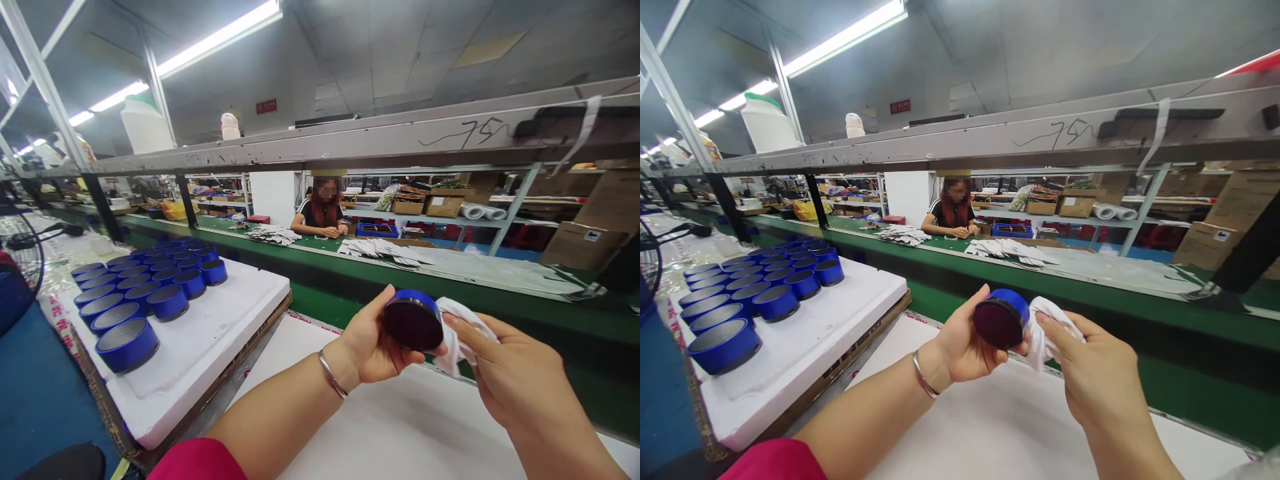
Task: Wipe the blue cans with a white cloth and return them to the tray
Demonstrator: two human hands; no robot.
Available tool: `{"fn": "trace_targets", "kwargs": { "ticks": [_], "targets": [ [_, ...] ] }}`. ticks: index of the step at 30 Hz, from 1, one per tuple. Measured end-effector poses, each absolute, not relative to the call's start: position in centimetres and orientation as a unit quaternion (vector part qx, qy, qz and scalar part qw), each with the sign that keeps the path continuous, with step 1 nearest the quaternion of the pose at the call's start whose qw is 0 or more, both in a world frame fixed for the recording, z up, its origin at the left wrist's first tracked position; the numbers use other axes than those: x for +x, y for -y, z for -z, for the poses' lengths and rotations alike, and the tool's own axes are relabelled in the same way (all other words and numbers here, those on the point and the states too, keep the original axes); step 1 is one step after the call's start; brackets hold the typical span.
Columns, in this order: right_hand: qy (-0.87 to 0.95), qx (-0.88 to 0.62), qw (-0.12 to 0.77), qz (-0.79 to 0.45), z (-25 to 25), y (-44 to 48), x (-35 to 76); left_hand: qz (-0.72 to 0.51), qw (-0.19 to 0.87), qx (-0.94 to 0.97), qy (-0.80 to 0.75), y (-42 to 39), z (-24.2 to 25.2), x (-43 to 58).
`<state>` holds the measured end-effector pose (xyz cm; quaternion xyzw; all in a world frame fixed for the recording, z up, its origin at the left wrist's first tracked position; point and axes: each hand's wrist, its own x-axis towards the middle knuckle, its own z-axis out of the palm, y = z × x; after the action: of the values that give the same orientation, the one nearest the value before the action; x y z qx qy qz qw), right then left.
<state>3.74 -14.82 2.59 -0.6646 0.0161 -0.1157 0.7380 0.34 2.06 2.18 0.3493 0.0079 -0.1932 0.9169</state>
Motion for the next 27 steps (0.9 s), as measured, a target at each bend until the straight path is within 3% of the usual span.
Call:
{"fn": "trace_targets", "kwargs": {
  "ticks": [6,12,14,17,27],
  "targets": [
    [-0.034,-0.632,0.757,0.164,-3.0,14.8,2.9,0.149,0.938,0.307,-0.065,-1.3,-2.2,0.3],
    [0.221,-0.75,0.494,0.38,-0.8,13.7,0.8,0.094,0.955,0.271,-0.073,-0.4,-1.6,0.3],
    [0.263,-0.793,0.459,0.301,-0.7,13.8,1.7,0.057,0.94,0.324,-0.088,-1.1,-1.3,1.1],
    [0.169,-0.86,0.459,0.149,-1.9,15.1,3.6,-0.03,0.885,0.446,-0.13,-2.9,-0.4,2.6],
    [0.057,-0.846,0.528,0.052,-3.0,18.2,6.4,-0.209,0.598,0.737,-0.237,-7.4,3.3,5.2]
  ]
}}
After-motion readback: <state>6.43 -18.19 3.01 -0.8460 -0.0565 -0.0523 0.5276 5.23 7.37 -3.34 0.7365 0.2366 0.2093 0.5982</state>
